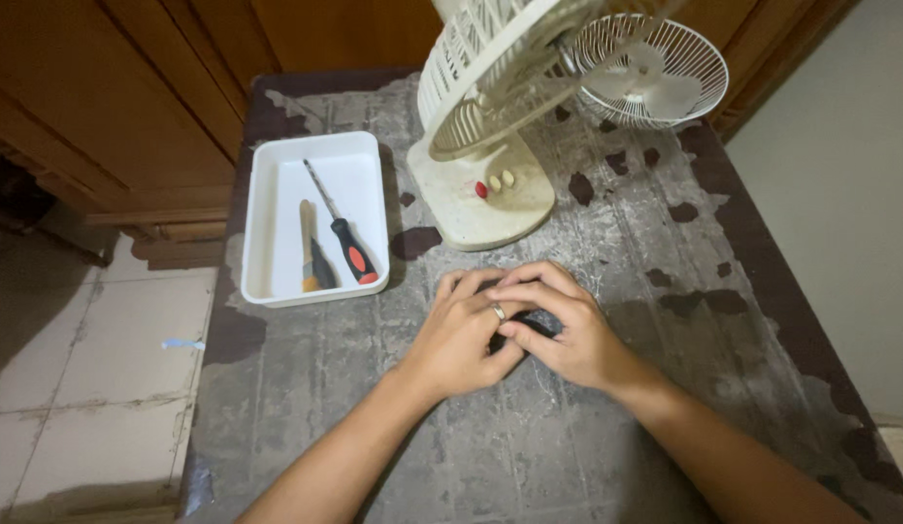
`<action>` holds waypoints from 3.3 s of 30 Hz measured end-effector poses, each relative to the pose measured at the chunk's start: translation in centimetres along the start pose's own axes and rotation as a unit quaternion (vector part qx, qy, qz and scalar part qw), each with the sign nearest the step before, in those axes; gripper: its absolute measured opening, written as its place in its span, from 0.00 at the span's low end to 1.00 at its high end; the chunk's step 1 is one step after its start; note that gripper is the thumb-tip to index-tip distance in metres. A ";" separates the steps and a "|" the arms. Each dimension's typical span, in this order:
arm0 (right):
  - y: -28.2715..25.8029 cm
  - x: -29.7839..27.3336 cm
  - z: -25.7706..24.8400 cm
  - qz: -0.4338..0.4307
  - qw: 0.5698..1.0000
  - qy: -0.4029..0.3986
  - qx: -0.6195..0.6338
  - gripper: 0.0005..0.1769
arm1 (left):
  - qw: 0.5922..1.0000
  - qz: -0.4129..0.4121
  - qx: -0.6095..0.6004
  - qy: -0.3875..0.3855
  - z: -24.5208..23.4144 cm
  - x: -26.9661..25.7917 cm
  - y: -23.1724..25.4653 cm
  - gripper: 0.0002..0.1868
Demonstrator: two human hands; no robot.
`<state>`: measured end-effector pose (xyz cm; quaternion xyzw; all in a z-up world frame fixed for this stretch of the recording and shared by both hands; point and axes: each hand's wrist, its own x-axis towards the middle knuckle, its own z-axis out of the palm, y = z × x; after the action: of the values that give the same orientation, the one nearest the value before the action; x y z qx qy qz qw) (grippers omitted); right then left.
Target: The person removes the front grille and fan blades from a small electric fan, then uses a screwdriver to loosen a central screw on the rear housing. The fan remains partially disassembled on the table.
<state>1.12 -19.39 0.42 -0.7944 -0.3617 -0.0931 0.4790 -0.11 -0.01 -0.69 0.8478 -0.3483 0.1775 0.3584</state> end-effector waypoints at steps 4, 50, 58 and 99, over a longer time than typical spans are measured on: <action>0.0 0.1 -0.1 -0.031 0.999 0.010 -0.022 0.23 | 0.998 0.006 0.045 0.035 0.5 -0.4 -0.3 0.19; -1.8 11.2 11.6 -0.036 0.977 -0.026 -0.210 0.14 | 0.875 -0.279 0.376 0.122 -8.2 -2.4 -7.4 0.15; -0.8 10.7 11.9 -0.029 0.993 0.002 -0.116 0.12 | 0.883 -0.266 0.352 0.160 -8.2 -2.6 -7.5 0.16; 3.8 11.8 11.1 0.172 0.895 0.205 0.358 0.18 | 0.956 -0.115 -0.064 0.260 -5.5 -2.1 -3.6 0.21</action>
<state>9.94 -5.53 -2.19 -0.5827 -0.1218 -0.0341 0.8027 0.77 6.81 0.16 0.7819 -0.1534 0.3266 0.5084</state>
